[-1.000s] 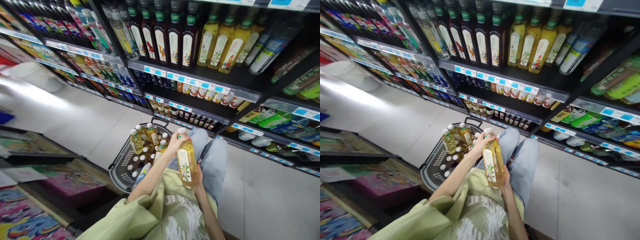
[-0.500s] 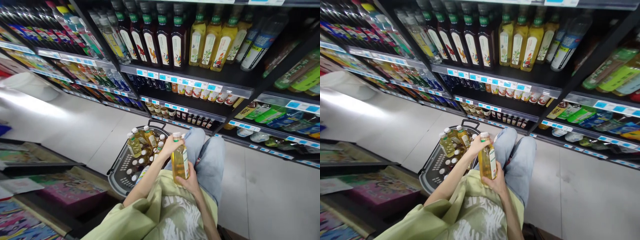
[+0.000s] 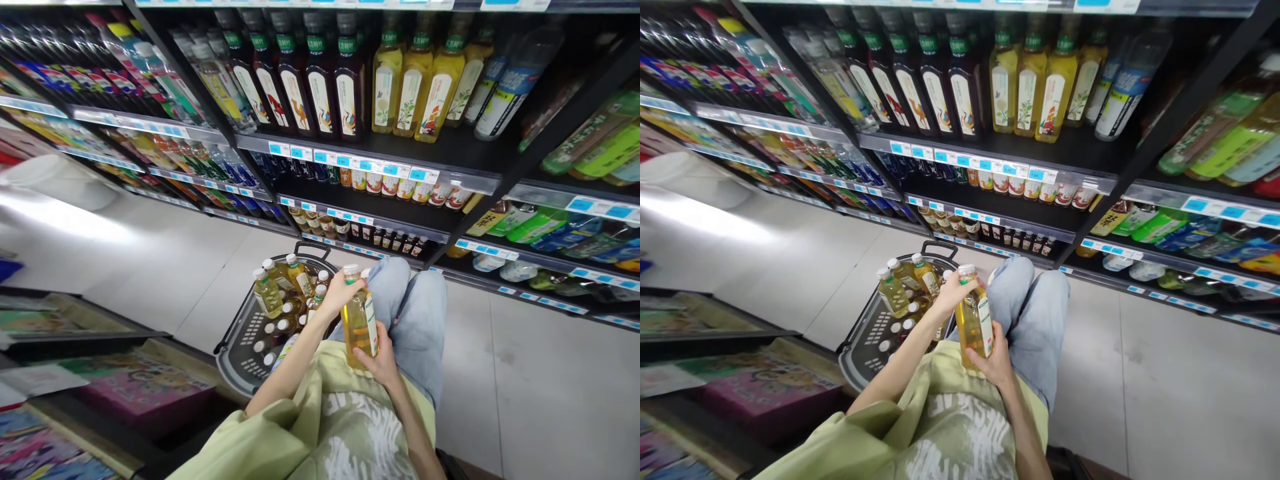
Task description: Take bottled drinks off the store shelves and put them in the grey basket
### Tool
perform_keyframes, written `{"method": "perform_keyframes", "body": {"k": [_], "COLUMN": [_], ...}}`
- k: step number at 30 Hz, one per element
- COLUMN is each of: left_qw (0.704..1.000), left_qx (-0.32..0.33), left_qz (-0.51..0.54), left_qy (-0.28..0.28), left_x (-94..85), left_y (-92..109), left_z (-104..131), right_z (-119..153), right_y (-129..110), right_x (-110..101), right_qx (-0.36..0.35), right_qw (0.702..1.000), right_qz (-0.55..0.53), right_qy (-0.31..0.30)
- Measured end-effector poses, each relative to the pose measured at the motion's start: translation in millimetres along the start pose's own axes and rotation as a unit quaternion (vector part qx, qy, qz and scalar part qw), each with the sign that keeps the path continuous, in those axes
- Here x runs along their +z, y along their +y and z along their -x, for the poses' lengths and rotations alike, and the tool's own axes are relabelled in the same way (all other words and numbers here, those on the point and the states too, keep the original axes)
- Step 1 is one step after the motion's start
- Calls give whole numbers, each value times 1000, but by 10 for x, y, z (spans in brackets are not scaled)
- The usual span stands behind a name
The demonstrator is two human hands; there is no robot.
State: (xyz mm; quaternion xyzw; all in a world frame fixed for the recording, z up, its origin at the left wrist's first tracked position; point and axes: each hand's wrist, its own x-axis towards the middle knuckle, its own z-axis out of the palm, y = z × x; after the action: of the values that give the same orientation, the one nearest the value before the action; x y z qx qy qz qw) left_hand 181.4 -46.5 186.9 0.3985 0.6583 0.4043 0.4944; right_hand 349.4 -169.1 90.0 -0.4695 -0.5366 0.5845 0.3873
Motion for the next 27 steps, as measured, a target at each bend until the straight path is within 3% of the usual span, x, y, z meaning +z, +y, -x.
{"method": "perform_keyframes", "body": {"k": [6,12,19,23,27], "left_qw": [1000,990,937,922,902], "left_qx": [-2,-38,-53,-87,-93], "left_qz": [16,131,339,377,410], "left_qy": [-6,-42,-64,9,96], "left_x": [28,-85,-417,-651,-963], "left_y": [-15,-44,-230,-352,-343], "left_z": [-11,11,136,306,507], "right_z": [12,-40,-95,-121,-127], "right_y": [6,-30,-26,-38,29], "right_x": [-3,-42,-104,-55,24], "right_qx": [7,29,134,186,155], "right_qw": [1000,998,951,941,966], "right_qz": [-6,-58,-225,-206,-164], "right_qy": [-1,-27,-163,-196,-123]}}
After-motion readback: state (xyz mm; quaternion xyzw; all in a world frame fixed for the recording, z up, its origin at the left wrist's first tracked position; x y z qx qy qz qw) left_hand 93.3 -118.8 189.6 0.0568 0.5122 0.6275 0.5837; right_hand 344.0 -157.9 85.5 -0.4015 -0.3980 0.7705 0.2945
